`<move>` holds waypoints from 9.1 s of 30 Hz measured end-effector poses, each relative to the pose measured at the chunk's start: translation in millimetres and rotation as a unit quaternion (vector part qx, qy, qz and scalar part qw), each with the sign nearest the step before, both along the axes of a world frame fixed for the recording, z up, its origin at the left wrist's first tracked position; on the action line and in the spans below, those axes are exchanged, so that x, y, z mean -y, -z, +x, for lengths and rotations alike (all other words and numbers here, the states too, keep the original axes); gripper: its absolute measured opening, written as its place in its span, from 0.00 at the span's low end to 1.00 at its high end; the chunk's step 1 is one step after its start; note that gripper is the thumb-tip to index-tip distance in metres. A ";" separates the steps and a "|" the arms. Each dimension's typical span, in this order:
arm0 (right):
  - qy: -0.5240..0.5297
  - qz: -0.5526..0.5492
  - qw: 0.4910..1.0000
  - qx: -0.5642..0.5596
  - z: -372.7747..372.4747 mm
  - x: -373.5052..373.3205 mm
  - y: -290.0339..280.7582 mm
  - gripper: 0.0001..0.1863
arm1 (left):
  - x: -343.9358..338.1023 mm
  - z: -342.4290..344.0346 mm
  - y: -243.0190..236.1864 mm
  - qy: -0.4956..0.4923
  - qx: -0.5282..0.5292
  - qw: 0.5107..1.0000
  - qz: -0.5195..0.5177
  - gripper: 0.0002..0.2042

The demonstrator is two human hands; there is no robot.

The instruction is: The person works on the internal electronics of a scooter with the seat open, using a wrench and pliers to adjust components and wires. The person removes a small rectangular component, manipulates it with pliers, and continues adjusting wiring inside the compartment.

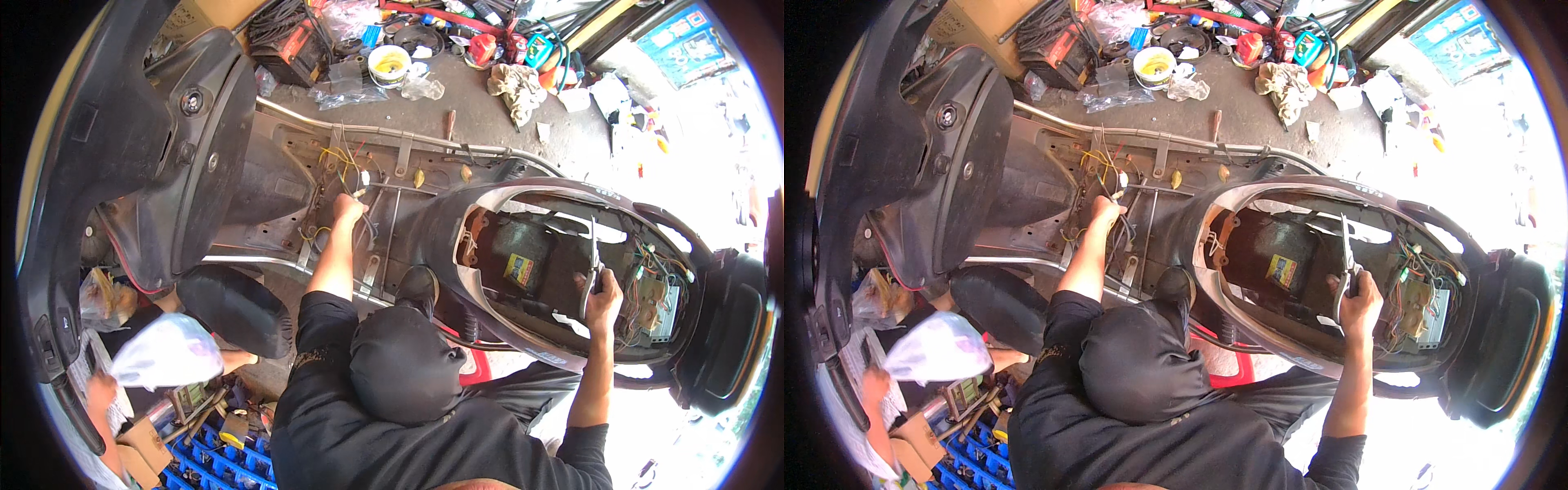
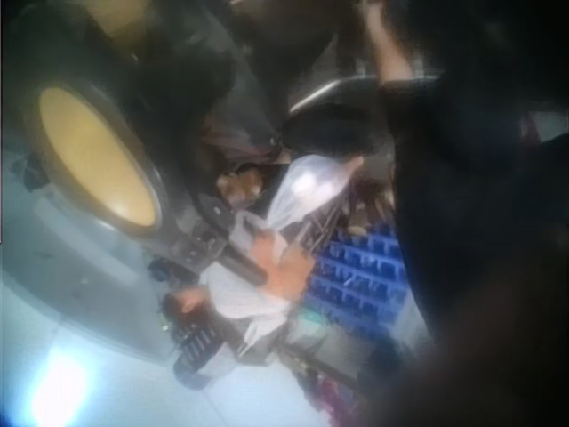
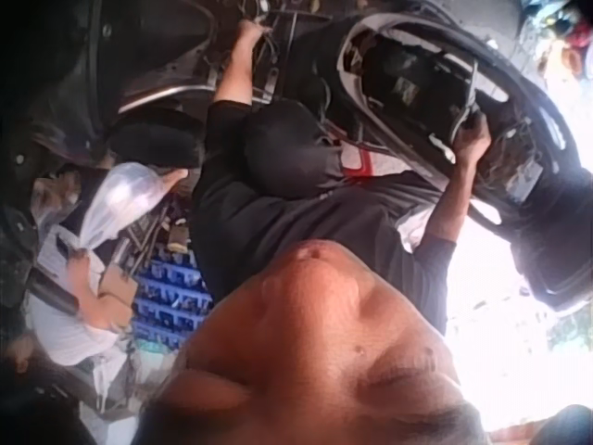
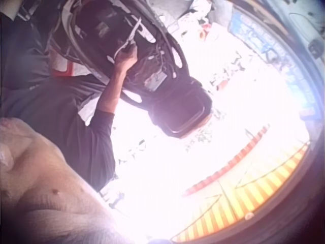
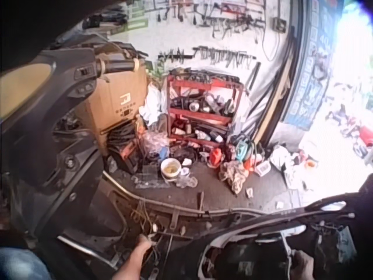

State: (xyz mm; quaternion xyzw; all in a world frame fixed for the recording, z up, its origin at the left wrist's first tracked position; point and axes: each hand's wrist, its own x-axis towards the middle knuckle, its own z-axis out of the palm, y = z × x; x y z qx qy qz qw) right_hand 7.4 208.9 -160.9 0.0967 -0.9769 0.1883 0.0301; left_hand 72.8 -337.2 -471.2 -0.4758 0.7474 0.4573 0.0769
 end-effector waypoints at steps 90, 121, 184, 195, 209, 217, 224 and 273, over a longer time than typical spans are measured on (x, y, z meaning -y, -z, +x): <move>0.135 -0.105 0.947 -0.270 55.7 -235.5 -129.4 0.24 | -493.0 -137.9 -427.2 0.687 -0.450 0.528 -0.213 0.34; 0.195 -0.138 0.939 -0.248 65.0 -233.5 -129.1 0.24 | -559.7 -204.8 -365.0 0.715 -0.223 0.536 -0.391 0.12; 0.167 -0.107 0.931 -0.306 63.2 -232.3 -117.3 0.24 | -530.5 -24.8 -323.3 0.691 -0.338 0.633 -0.086 0.29; 0.060 -0.458 0.870 -0.173 70.3 -184.1 -128.6 0.09 | -487.8 -74.4 -425.1 0.835 -0.157 0.528 -0.025 0.31; -0.176 -0.280 0.938 0.102 11.8 125.5 -123.6 0.26 | -235.2 -70.3 -445.4 0.396 -0.335 0.815 0.260 0.15; -0.126 -0.298 0.936 0.137 23.2 77.9 -60.7 0.17 | -12.3 -25.0 -179.8 0.224 -0.032 0.954 -0.197 0.25; -0.086 -0.287 0.941 0.156 18.5 38.2 -17.0 0.12 | 3.6 38.2 -99.1 0.151 0.151 0.943 -0.254 0.18; -0.150 -0.579 0.794 -0.108 56.4 -30.4 -105.2 0.07 | -199.2 44.8 -647.1 0.448 -0.339 0.742 -0.366 0.16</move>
